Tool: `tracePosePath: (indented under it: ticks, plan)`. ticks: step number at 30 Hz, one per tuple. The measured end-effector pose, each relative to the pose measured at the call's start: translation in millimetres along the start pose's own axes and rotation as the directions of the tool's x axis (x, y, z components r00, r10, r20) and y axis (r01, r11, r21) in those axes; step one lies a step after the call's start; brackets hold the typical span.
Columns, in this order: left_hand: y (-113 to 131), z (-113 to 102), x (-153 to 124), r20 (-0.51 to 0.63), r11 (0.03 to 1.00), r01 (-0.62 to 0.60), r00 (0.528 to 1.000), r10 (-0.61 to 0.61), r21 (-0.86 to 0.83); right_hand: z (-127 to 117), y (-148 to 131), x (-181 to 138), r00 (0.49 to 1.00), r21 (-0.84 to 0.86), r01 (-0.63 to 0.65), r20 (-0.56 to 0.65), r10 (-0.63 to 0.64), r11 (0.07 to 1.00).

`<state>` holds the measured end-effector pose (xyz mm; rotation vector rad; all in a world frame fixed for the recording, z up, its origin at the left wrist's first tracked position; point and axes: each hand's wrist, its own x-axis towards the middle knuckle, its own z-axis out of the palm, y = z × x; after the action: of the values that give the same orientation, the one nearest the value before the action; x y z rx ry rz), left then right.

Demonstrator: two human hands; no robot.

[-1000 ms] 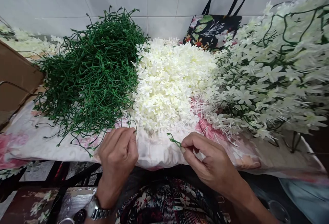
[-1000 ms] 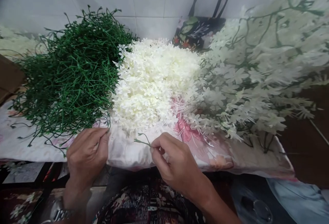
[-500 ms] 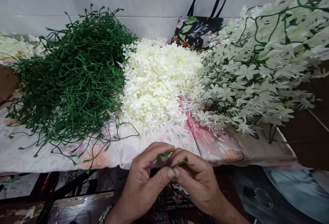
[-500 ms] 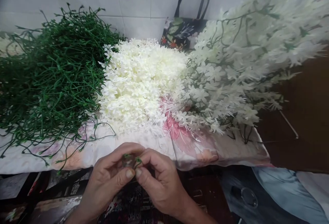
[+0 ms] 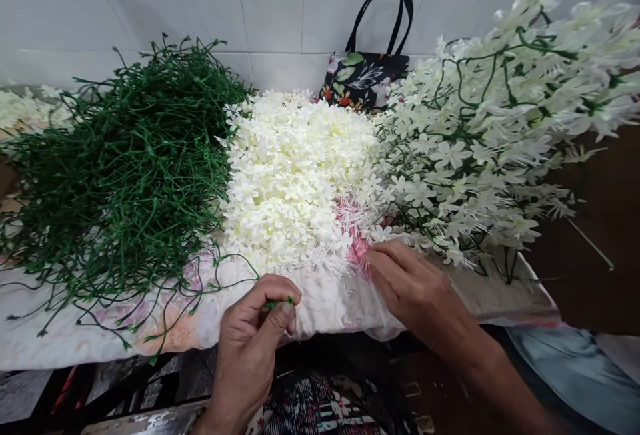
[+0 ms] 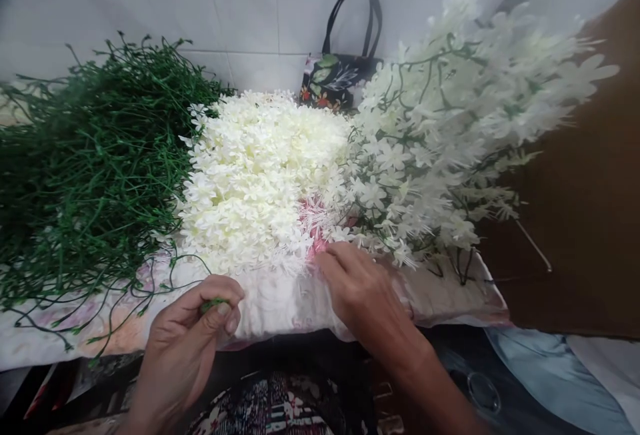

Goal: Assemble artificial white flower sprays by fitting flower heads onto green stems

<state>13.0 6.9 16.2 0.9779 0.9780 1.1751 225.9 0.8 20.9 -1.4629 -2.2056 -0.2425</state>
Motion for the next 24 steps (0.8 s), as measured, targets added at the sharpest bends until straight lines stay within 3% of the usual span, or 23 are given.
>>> tracePosePath:
  ticks: [4, 9, 14, 18, 22, 24]
  plan:
    - [1, 1, 4, -0.011, 0.997, 0.045, 0.999, -0.044, 0.064, 1, 12, 4, 0.978, -0.155, 0.134, 0.181, -0.105, 0.979]
    - [6, 3, 15, -0.020, 0.988, 0.047, 0.999, -0.044, 0.145, 0, 13, 4, 0.972, -0.165, 0.156, 0.200, -0.122, 0.974]
    - [14, 2, 24, -0.166, 0.997, 0.038, 0.986, -0.027, 0.063, -5, 10, 6, 1.000, 0.101, 0.022, -0.004, -0.022, 0.995]
    - [17, 1, 27, -0.233, 0.998, 0.046, 0.972, -0.032, 0.052, -3, -1, 12, 0.998, 0.408, -0.032, -0.028, 0.048, 0.913]
    - [17, 0, 32, -0.198, 0.949, -0.051, 0.973, 0.118, 0.312, 3, -12, 13, 0.989, 0.555, -0.125, 0.006, 0.146, 0.822]
    - [18, 2, 36, -0.133, 0.822, -0.132, 0.961, 0.244, 0.554, 7, -16, 14, 0.986, 0.584, -0.148, 0.020, 0.168, 0.798]
